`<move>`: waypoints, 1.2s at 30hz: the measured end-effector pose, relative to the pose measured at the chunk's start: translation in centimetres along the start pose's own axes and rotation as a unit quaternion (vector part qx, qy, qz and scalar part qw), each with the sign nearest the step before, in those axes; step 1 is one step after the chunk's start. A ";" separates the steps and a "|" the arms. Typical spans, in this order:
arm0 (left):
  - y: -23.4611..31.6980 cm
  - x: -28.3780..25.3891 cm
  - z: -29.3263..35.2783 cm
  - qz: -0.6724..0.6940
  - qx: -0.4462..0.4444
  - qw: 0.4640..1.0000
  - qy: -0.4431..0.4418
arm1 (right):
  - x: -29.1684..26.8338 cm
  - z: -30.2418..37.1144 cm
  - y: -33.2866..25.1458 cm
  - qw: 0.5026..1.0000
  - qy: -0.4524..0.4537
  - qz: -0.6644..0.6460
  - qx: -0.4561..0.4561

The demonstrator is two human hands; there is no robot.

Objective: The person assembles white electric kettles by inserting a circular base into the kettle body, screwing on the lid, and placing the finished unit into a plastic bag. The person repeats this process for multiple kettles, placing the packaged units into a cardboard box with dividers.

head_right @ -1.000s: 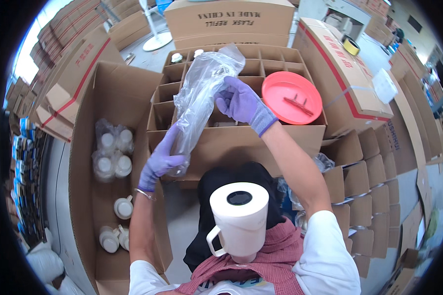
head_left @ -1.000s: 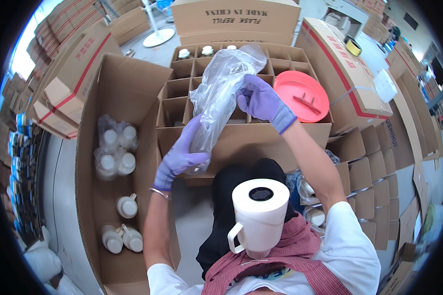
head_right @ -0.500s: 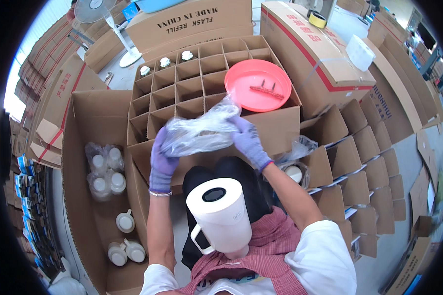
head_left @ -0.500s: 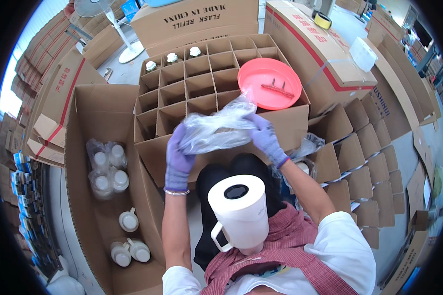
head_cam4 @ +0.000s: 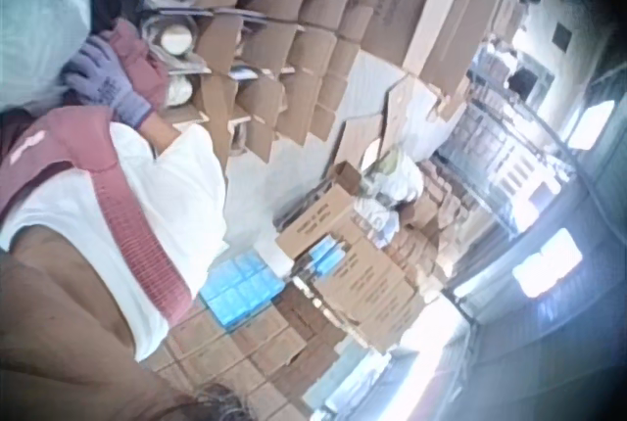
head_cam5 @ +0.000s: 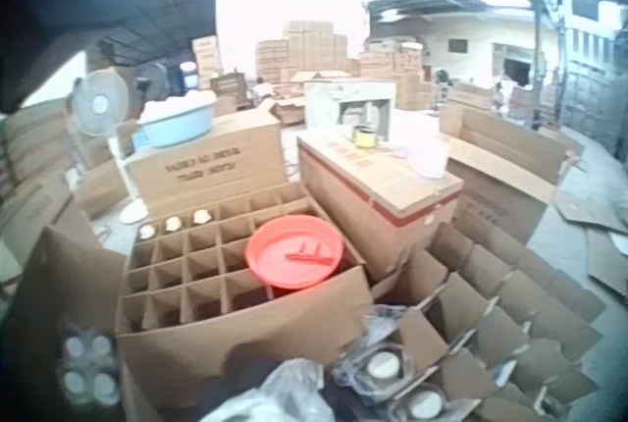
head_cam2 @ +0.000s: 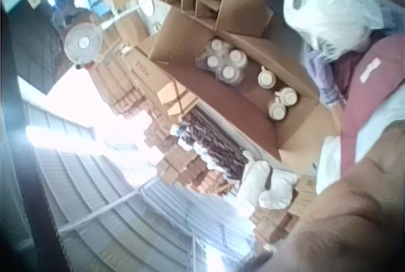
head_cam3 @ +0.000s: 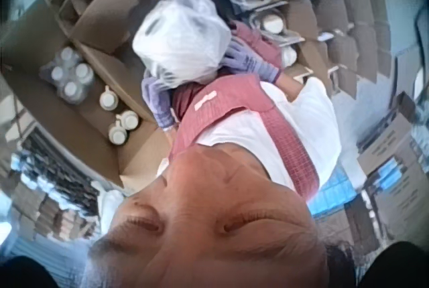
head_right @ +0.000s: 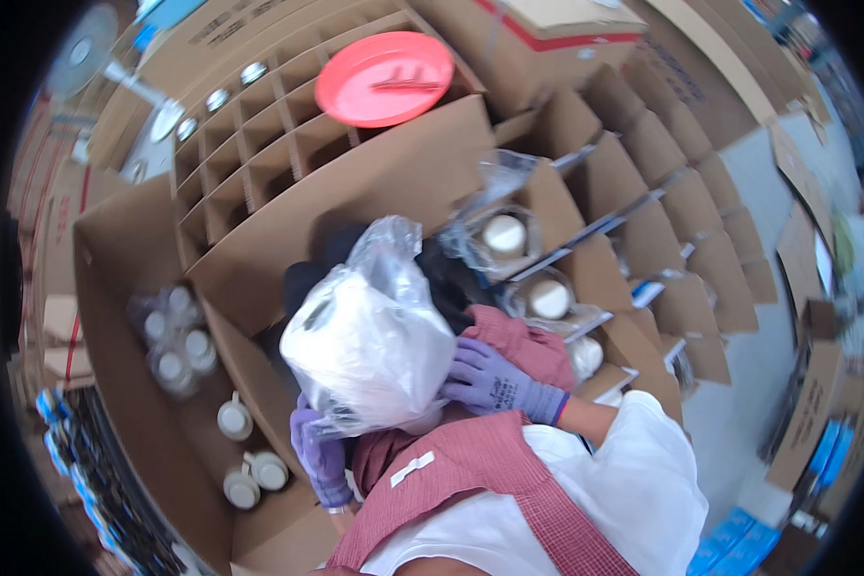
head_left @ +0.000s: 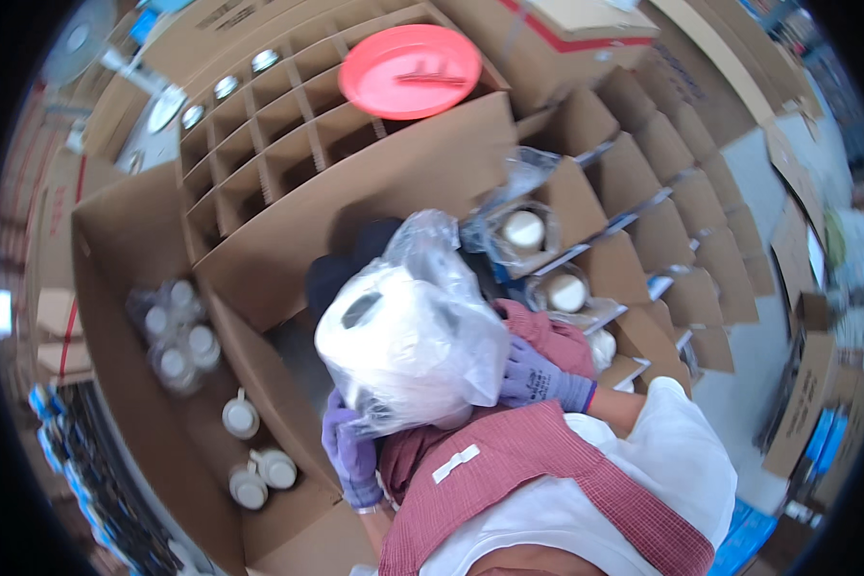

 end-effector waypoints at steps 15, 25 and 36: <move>9.0 17.1 -11.9 -0.290 0.354 0.886 -0.074 | -7.8 0.9 0.2 0.797 0.426 -0.307 0.299; 4.9 38.0 1.8 -0.066 0.144 0.763 -0.627 | -22.2 31.8 8.1 0.582 0.749 -0.175 0.264; 7.5 21.7 -15.2 -0.179 0.050 0.941 -0.284 | -44.3 41.3 26.6 0.618 0.498 -0.059 0.605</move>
Point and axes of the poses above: each hand's wrist, its own z-axis away from the middle knuckle, its own x-axis out of the palm, y = z × x, the point moved 6 cm from there along -z, towards the middle knuckle, and after that the axes turned 6 degrees about -y, right-handed, at the moved point
